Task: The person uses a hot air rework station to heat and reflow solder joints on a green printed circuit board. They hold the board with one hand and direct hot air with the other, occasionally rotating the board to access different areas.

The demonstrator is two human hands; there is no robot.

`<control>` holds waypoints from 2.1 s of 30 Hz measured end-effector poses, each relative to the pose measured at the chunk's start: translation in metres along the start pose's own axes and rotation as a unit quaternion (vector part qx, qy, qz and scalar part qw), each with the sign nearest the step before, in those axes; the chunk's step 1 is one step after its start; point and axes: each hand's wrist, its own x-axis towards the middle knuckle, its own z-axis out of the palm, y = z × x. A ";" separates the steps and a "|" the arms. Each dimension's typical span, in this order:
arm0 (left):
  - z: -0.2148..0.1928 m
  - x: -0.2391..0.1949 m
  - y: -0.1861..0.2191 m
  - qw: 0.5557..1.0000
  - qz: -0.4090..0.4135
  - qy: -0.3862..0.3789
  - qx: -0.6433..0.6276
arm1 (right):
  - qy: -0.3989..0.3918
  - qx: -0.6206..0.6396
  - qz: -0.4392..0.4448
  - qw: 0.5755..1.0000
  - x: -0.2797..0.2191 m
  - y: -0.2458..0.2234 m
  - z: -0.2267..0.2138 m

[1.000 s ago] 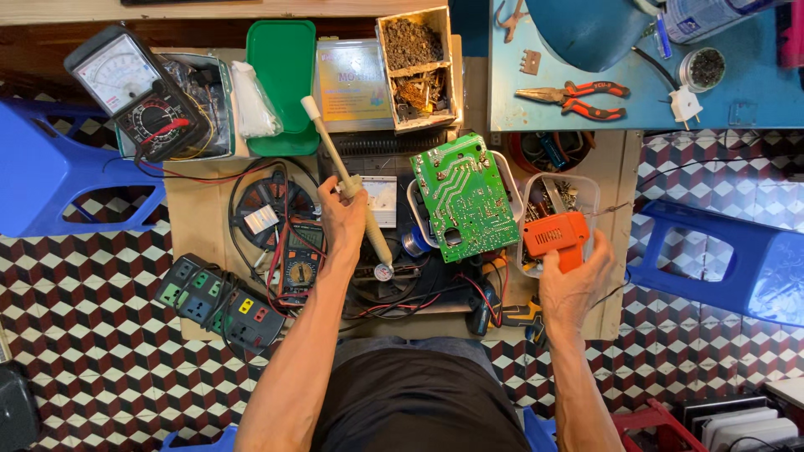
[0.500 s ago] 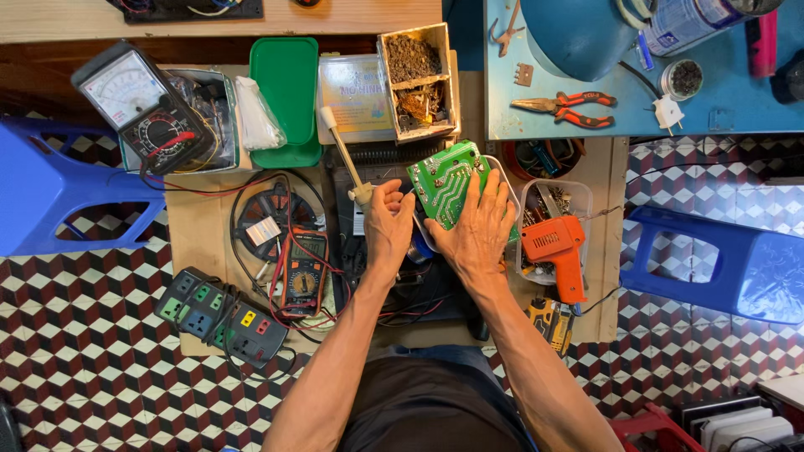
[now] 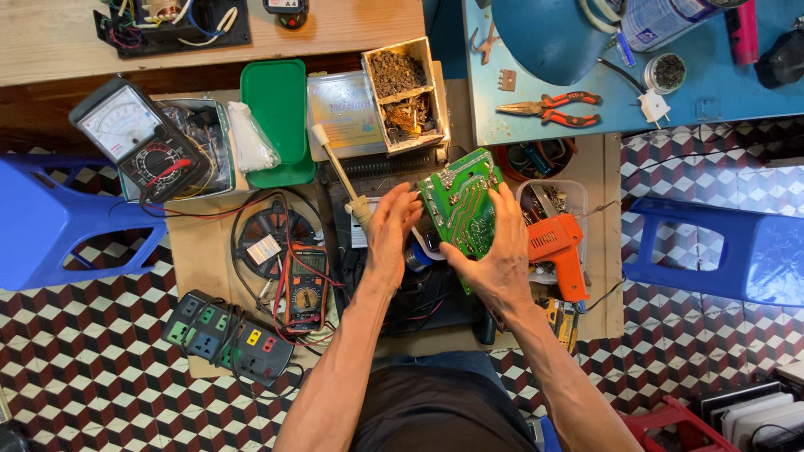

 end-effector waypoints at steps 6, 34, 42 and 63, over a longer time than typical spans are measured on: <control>0.044 -0.023 0.013 0.964 -0.082 -0.201 -0.152 | -0.034 0.183 0.064 0.980 -0.010 -0.007 -0.030; 0.077 -0.019 -0.037 0.989 0.030 -0.104 0.104 | -0.085 0.716 0.292 0.628 -0.026 0.065 -0.048; 0.084 -0.004 -0.028 0.995 0.016 -0.046 0.091 | -0.136 0.676 0.261 0.676 -0.017 0.039 -0.054; 0.075 0.004 -0.047 0.996 -0.014 0.002 0.087 | -0.120 0.687 0.238 0.676 -0.019 0.026 -0.045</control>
